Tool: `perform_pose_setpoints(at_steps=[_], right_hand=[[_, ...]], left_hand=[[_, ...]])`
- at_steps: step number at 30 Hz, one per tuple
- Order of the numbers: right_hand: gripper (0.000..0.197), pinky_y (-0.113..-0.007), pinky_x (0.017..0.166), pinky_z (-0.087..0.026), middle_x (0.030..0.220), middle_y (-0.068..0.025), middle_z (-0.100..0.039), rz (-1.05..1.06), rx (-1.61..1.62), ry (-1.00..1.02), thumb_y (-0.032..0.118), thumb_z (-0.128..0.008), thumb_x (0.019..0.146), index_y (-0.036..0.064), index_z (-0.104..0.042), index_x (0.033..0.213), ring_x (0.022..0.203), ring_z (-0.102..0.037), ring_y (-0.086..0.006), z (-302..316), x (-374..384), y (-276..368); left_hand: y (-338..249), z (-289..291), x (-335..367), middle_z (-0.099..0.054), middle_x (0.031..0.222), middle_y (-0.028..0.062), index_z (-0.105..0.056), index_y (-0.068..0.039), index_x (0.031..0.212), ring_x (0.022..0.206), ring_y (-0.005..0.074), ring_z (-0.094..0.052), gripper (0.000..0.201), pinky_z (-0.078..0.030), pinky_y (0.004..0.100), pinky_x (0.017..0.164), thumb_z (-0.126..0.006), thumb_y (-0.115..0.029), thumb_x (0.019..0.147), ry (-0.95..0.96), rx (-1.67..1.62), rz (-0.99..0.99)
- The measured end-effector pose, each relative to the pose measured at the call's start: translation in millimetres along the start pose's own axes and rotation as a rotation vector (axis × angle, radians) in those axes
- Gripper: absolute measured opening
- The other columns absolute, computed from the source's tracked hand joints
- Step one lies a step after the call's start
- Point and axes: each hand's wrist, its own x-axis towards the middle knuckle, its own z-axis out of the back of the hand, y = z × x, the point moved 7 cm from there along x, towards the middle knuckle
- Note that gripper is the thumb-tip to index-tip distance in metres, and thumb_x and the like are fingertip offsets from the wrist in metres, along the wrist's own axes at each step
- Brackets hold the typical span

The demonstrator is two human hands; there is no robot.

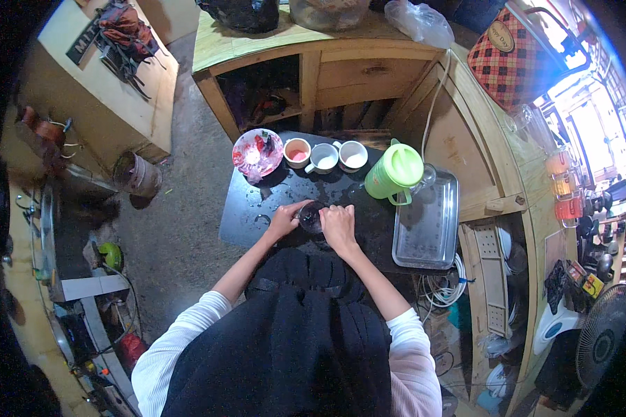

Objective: Preparing and mixing drinks in several jars and glasses by adding liquid and stirring.

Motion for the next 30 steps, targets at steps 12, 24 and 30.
perform_pose_setpoints(at_steps=[12, 24, 30], right_hand=[[0.025, -0.041, 0.065, -0.045, 0.071, -0.0166, -0.064, -0.150, 0.271, 0.077, 0.023, -0.056, 0.083, 0.0013, -0.068, 0.081, 0.067, -0.062, -0.0321, -8.8, -9.5, -21.6], [0.030, -0.037, 0.067, -0.048, 0.074, -0.0202, -0.064, -0.449, 0.554, 0.242, 0.031, -0.058, 0.082, 0.0035, -0.069, 0.087, 0.073, -0.064, -0.0325, 6.7, -20.3, -64.7], [0.030, -0.032, 0.059, -0.042, 0.064, -0.0133, -0.060, -0.502, 0.692, 0.243, 0.029, -0.059, 0.082, 0.0014, -0.068, 0.087, 0.064, -0.058, -0.0191, 5.8, -29.2, -78.3]], left_hand=[[-7.6, 4.0, -0.7, -0.062, 0.097, 0.0189, -0.057, -0.010, 0.115, 0.083, 0.0305, -0.064, 0.062, -0.049, 0.0328, 0.073, -0.043, 0.007, 0.058, -0.060, -0.010, -0.085], [2.5, -0.2, -1.4, -0.063, 0.098, 0.0154, -0.057, -0.014, 0.116, 0.073, 0.0278, -0.064, 0.057, -0.050, 0.0323, 0.069, -0.048, 0.006, 0.063, -0.029, 0.013, -0.033], [3.4, -2.1, -0.7, -0.062, 0.101, 0.0183, -0.056, -0.010, 0.117, 0.091, 0.0309, -0.062, 0.059, -0.049, 0.0329, 0.077, -0.043, 0.007, 0.061, 0.025, 0.017, 0.008]])
